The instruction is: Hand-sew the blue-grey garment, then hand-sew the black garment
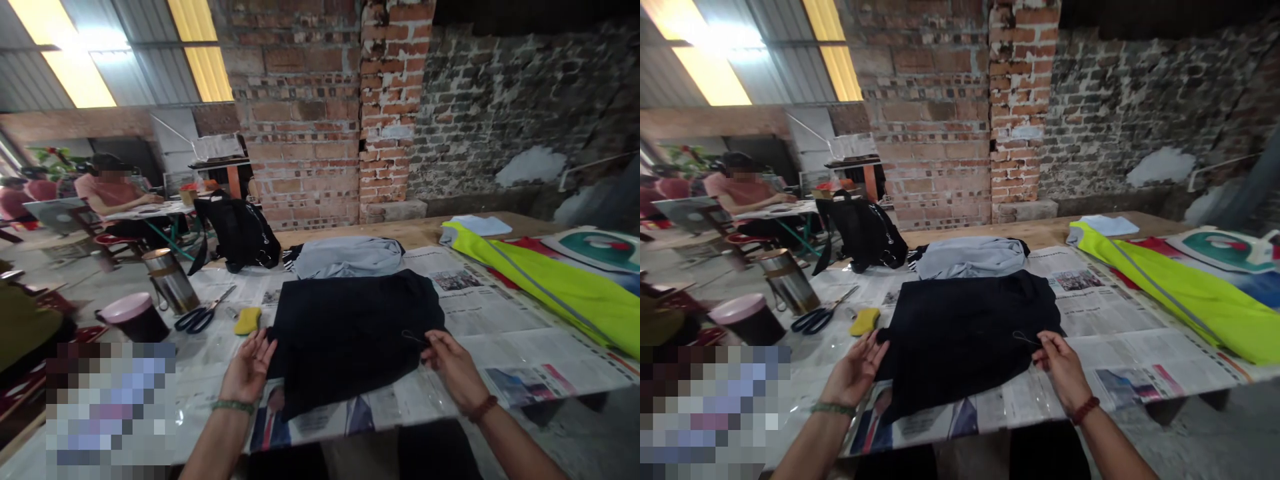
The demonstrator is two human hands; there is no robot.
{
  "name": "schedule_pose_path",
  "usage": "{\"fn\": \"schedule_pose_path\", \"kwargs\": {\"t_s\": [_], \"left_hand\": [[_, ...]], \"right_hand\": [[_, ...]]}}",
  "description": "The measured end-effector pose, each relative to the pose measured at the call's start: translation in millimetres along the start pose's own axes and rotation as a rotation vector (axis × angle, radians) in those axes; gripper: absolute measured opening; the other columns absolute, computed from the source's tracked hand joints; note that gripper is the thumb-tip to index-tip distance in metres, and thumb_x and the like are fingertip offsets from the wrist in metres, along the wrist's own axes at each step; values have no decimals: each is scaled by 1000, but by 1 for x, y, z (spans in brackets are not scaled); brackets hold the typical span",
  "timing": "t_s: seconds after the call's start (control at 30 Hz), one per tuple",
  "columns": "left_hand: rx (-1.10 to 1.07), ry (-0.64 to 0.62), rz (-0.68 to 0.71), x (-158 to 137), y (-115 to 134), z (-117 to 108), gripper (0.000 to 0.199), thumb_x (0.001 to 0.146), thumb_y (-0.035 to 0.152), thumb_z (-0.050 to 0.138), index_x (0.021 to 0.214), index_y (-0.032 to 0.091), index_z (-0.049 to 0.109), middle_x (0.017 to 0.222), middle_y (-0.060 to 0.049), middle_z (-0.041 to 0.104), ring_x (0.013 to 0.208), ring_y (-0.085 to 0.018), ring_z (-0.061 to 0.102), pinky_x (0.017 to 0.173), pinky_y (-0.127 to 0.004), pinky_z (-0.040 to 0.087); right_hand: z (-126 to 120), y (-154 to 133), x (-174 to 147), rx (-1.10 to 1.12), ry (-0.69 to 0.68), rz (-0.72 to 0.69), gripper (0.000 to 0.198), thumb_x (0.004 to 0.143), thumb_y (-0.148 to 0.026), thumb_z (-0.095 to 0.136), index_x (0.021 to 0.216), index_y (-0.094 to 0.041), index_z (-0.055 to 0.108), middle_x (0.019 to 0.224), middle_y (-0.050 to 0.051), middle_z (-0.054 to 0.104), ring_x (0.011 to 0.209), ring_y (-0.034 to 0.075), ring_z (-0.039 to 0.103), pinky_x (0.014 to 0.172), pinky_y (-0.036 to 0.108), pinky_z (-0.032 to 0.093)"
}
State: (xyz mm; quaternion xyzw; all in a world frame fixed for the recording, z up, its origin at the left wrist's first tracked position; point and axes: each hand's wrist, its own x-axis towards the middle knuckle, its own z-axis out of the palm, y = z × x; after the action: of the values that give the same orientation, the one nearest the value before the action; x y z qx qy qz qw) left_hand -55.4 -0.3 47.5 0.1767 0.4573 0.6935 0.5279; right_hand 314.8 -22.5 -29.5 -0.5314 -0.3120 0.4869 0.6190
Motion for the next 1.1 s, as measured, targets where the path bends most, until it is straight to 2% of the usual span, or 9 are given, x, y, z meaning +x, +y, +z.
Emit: {"fn": "schedule_pose_path", "kwargs": {"t_s": [0.1, 0.2, 0.3, 0.4, 0.5, 0.6, 0.8, 0.93, 1.1], "left_hand": [[-18, -27, 168, -13, 2, -18, 18, 73, 14, 55, 86, 26, 56, 85, 2, 63, 84, -18, 62, 72, -32, 51], [390, 10, 354, -43, -7, -43, 18, 72, 28, 59, 89, 25, 59, 92, -1, 62, 89, -22, 59, 74, -32, 48], [931, -237, 508, -76, -28, -59, 22, 67, 33, 64, 86, 24, 65, 95, -6, 63, 93, -27, 55, 82, -36, 43], [1185, -438, 665, -89, -41, -56, 11, 65, 29, 64, 74, 24, 68, 94, -7, 64, 93, -28, 55, 82, -39, 42], [1087, -428, 633, -78, -24, -36, 16, 73, 33, 55, 72, 21, 66, 79, -4, 64, 72, -20, 58, 67, -32, 46], [896, -369, 513, -58, 20, -4, 22, 72, 39, 56, 78, 19, 63, 67, 1, 59, 59, -15, 53, 53, -24, 43], [626, -519, 353, -34, 94, 53, 24, 65, 40, 62, 69, 16, 60, 58, 4, 53, 52, -9, 47, 46, -18, 36], [538, -478, 315, -29, 103, 70, 24, 61, 37, 64, 69, 15, 59, 55, 5, 51, 46, -7, 44, 43, -17, 35], [591, -465, 406, -27, 96, 86, 27, 64, 40, 62, 74, 16, 61, 52, 6, 49, 42, -7, 43, 39, -16, 31]], "right_hand": [[3, -5, -3, 109, -58, 35, 32, 61, -37, 69, 85, -21, 56, 75, -1, 59, 56, 13, 58, 45, 21, 43], [9, -8, -6, 154, -74, 36, 27, 61, -33, 70, 83, -22, 59, 76, -1, 58, 57, 13, 59, 44, 21, 44], [17, -9, -7, 180, -55, 28, 24, 61, -29, 70, 81, -21, 61, 68, -2, 58, 53, 12, 57, 41, 21, 44], [22, -19, -5, 210, 26, 8, 25, 54, -23, 73, 76, -17, 62, 65, -2, 59, 48, 10, 56, 38, 18, 43], [26, -47, 0, 244, 58, -65, 24, 52, -17, 73, 73, -15, 63, 62, -2, 60, 44, 8, 54, 35, 17, 42], [36, -92, 6, 270, 6, -145, 16, 57, -13, 69, 71, -13, 62, 60, -2, 60, 43, 8, 53, 35, 16, 43], [64, -161, 19, 346, -86, -186, 7, 68, -8, 60, 71, -14, 60, 58, -3, 58, 42, 6, 53, 34, 14, 44], [67, -172, 24, 408, -73, -151, 10, 73, -5, 55, 72, -14, 59, 59, -3, 59, 41, 5, 53, 35, 14, 45], [53, -170, 21, 440, -28, -83, 15, 78, -4, 49, 74, -15, 59, 57, -3, 60, 41, 6, 54, 38, 14, 48]]}}
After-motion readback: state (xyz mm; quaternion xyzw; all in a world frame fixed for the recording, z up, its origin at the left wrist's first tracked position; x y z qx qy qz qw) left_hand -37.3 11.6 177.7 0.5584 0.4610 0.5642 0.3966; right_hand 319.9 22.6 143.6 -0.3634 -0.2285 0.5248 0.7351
